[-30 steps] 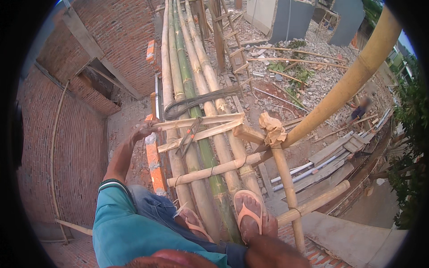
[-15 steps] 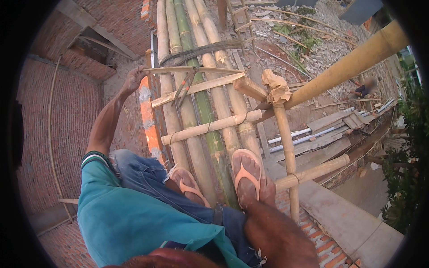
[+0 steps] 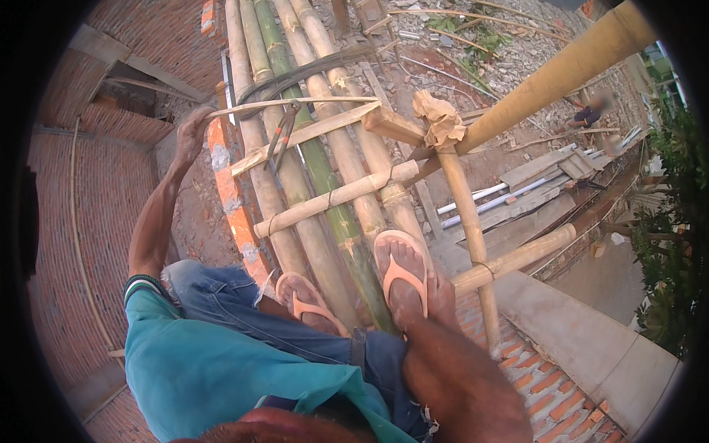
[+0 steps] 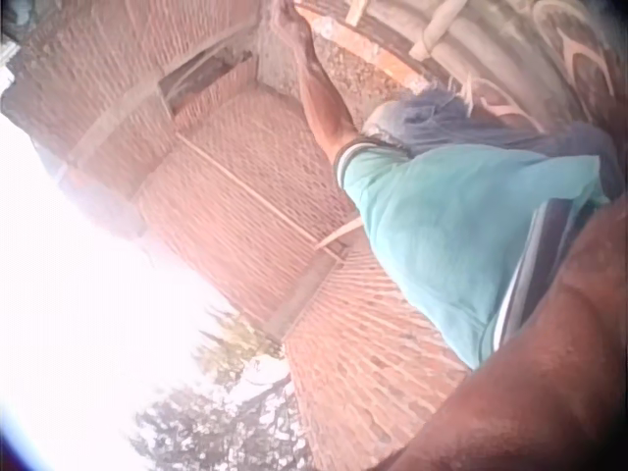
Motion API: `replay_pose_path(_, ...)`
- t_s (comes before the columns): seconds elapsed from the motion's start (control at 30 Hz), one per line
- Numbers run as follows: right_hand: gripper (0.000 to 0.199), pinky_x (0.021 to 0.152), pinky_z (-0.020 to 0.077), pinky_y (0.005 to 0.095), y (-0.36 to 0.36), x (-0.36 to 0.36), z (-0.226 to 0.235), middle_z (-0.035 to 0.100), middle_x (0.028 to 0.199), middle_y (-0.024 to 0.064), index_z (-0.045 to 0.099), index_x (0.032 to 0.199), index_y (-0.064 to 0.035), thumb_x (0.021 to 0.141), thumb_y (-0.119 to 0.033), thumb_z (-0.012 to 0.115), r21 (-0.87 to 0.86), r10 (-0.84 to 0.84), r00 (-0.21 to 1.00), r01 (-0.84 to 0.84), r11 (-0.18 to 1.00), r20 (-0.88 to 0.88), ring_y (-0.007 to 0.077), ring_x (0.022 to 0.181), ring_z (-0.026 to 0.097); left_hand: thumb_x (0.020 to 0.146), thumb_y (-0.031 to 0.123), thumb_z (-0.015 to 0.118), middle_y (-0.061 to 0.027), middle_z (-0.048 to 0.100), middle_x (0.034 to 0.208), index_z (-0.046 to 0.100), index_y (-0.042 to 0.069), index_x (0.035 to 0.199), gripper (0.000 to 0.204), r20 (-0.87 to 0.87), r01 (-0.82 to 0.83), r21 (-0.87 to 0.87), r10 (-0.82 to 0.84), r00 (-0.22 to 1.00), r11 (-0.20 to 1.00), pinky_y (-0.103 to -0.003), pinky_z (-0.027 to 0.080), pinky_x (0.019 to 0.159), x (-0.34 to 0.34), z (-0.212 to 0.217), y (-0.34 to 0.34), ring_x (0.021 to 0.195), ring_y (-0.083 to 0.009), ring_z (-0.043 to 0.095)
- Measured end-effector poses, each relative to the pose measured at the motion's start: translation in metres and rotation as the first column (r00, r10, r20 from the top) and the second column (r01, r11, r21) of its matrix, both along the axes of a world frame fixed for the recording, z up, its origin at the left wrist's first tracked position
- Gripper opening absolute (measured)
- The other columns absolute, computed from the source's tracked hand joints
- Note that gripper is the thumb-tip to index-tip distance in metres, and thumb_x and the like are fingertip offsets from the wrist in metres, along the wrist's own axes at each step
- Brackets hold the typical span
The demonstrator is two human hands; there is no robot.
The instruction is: The person is assembling a bamboo scaffolding structure by tying bamboo poles together using wire and a hammer. They secure the poles by wrapping wire around them and hammering the wire to tighten the connections.
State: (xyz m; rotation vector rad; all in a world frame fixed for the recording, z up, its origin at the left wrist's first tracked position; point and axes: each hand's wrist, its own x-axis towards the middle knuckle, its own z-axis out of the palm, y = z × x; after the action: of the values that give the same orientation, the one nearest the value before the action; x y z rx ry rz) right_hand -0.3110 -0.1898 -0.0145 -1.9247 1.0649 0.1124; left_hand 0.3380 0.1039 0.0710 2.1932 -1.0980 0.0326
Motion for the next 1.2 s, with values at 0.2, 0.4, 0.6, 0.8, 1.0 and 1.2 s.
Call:
replay_pose_path(0.2, 0.045, 0.082, 0.0518, 0.0521, 0.000, -0.001, -0.006, 0.068, 0.101, 0.0337, 0.064, 0.126, 0.0021, 0.106, -0.035, 0.047, -0.048, -0.026, 0.999, 0.025, 0.999, -0.020, 0.0503, 0.097, 0.067, 0.096, 0.012, 0.066, -0.0106, 0.068, 0.130, 0.068, 0.010, 0.127, 0.031, 0.345, -0.011, 0.091, -0.022, 0.938, 0.996, -0.039, 0.056, 0.094, -0.021, 0.032, -0.009, 0.118, -0.0301, 0.068)
replay_pose_path(0.4, 0.046, 0.087, 0.0518, 0.0508, 0.000, -0.007, -0.014, 0.068, 0.107, 0.0332, 0.061, 0.133, 0.0012, 0.105, -0.034, 0.049, -0.031, -0.030, 1.000, 0.029, 0.999, -0.005, 0.0497, 0.103, 0.066, 0.096, 0.004, 0.063, -0.0121, 0.070, 0.128, 0.069, 0.011, 0.129, 0.034, 0.380, -0.054, 0.045, 0.033, 0.924, 0.998, -0.039, 0.057, 0.093, -0.009, 0.054, -0.006, 0.114, -0.0307, 0.070)
replay_pose_path(0.6, 0.061, 0.109, 0.0408, 0.0518, 0.008, 0.008, 0.002, 0.049, 0.144, 0.0322, 0.045, 0.146, 0.0033, 0.097, -0.026, 0.065, -0.326, -0.035, 0.984, 0.092, 0.941, 0.174, 0.0475, 0.132, 0.050, 0.106, 0.013, 0.059, 0.0015, 0.065, 0.100, 0.068, 0.000, 0.124, 0.024, -0.192, -0.016, -0.020, 0.012, 0.981, 1.000, -0.027, 0.050, 0.079, 0.027, 0.074, 0.015, 0.087, -0.0117, 0.057)
replay_pose_path(0.8, 0.082, 0.118, 0.0218, 0.0634, -0.033, 0.087, 0.089, 0.036, 0.158, 0.0268, 0.040, 0.152, -0.0056, 0.085, -0.034, 0.079, -0.796, 0.321, 0.870, 0.124, 0.593, 0.375, 0.0460, 0.144, 0.036, 0.104, 0.032, 0.062, 0.0119, 0.045, 0.071, 0.067, 0.005, 0.113, 0.029, -0.556, 0.080, 0.048, -0.040, 0.830, 0.996, -0.018, 0.019, 0.050, 0.003, 0.128, 0.001, 0.057, 0.0023, 0.032)
replay_pose_path(1.0, 0.078, 0.114, 0.0181, 0.0669, -0.037, 0.145, 0.122, 0.045, 0.151, 0.0196, 0.047, 0.147, -0.0110, 0.082, -0.041, 0.078, -0.812, 0.339, 0.928, -0.075, 0.579, 0.156, 0.0412, 0.138, 0.042, 0.095, 0.050, 0.069, 0.0069, 0.051, 0.073, 0.067, 0.004, 0.097, 0.046, -0.641, 0.368, 0.123, -0.209, 0.738, 0.922, -0.022, 0.026, 0.056, -0.058, 0.161, -0.054, 0.064, -0.0023, 0.038)
replay_pose_path(1.2, 0.034, 0.094, 0.0464, 0.0525, -0.050, 0.079, 0.074, 0.067, 0.102, 0.0149, 0.062, 0.117, -0.0049, 0.090, -0.024, 0.071, -0.574, 0.380, 0.881, -0.162, 0.803, 0.283, 0.0363, 0.106, 0.065, 0.092, 0.054, 0.072, 0.0000, 0.061, 0.084, 0.069, 0.000, 0.115, 0.059, -0.650, 0.448, 0.142, -0.259, 0.715, 0.883, -0.030, 0.043, 0.074, -0.118, 0.161, -0.101, 0.082, -0.0112, 0.053)
